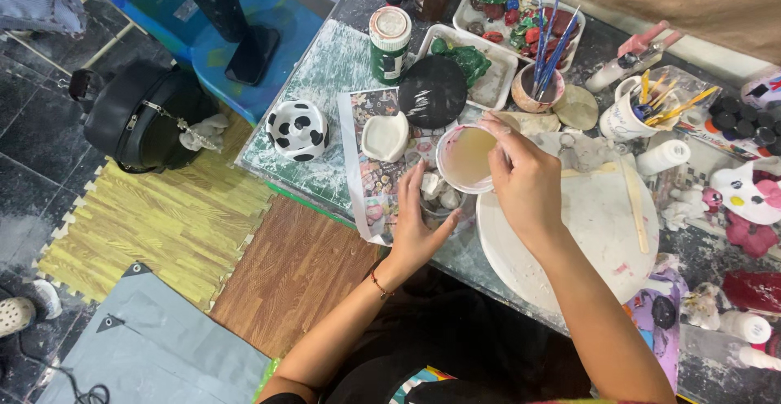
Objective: The person shapes a small piece of clay into a figurine, then uses a paintbrush to apply black paint to a white ceramic object with black spots. The workspace is cluttered with art supplies, including paints, brushes, and other figurines.
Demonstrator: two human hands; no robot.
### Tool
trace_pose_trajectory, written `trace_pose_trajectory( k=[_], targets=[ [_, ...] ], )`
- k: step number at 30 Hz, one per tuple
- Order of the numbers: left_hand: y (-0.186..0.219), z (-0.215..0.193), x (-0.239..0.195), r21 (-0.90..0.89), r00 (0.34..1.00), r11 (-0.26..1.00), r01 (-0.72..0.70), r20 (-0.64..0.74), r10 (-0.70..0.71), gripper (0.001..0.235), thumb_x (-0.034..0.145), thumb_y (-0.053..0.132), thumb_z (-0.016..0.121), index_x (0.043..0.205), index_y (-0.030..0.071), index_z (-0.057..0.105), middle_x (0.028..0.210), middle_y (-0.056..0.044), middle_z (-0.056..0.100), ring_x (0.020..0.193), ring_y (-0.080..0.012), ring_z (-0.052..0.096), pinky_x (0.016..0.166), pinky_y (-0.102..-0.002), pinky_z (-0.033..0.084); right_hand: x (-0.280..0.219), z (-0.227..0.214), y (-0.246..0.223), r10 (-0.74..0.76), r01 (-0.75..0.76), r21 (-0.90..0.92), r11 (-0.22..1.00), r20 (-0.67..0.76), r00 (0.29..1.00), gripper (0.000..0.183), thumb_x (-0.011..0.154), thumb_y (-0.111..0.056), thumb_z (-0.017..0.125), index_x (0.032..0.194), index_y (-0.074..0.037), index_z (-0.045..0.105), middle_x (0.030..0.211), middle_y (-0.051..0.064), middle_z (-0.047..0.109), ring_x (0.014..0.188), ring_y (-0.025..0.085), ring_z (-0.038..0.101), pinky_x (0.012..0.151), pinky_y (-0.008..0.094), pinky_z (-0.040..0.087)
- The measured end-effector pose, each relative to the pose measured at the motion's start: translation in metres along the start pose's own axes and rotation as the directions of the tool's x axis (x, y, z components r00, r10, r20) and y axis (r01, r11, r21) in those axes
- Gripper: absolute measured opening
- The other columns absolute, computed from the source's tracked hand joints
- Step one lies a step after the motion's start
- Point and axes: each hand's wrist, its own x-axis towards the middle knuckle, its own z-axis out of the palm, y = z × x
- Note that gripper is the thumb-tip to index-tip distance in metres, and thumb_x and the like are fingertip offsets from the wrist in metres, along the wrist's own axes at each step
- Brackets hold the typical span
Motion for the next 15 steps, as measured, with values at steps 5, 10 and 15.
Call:
trace_pose_trajectory(
  k=[5, 10, 15],
  targets=[
    [0.0004, 0.0027, -0.0004, 0.065, 0.999, 0.997, 0.043, -0.003, -0.043, 0.112, 0.079, 0.022, 0.090, 0.162, 0.002, 0.017, 0.154, -0.025, 0.034, 0.145, -0.0402, 0.039, 0.118, -0.046, 0.040, -0.0023, 0.0054, 0.0007, -0.008, 0.008, -0.030, 1.000, 0.008, 1.000, 0.033, 0.096, 0.006, 0.061, 0.128, -0.001, 0.068, 0.128, 0.017, 0.071, 0.111, 0.031, 0.073, 0.085, 0.037, 0.060],
    [0.0004, 0.0029, 0.0008, 0.076, 0.997, 0.994, 0.075, 0.004, -0.076, 0.115, 0.076, 0.021, 0.092, 0.162, 0.002, 0.018, 0.153, -0.025, 0.035, 0.144, -0.0404, 0.040, 0.116, -0.046, 0.042, -0.0019, 0.0063, 0.0005, -0.030, 0.030, -0.077, 0.997, 0.005, 1.000, 0.032, 0.096, 0.006, 0.062, 0.126, -0.003, 0.068, 0.128, 0.016, 0.072, 0.109, 0.030, 0.074, 0.081, 0.036, 0.061],
    [0.0000, 0.0047, -0.0001, 0.088, 0.999, 0.995, 0.049, -0.011, -0.049, 0.115, 0.076, 0.017, 0.091, 0.163, 0.002, 0.017, 0.153, -0.025, 0.036, 0.144, -0.0401, 0.041, 0.117, -0.046, 0.042, -0.0025, 0.0056, 0.0003, -0.058, 0.057, -0.098, 0.994, -0.007, 0.998, 0.033, 0.096, 0.007, 0.062, 0.127, -0.003, 0.068, 0.128, 0.016, 0.072, 0.109, 0.030, 0.074, 0.081, 0.036, 0.061]
  ],
)
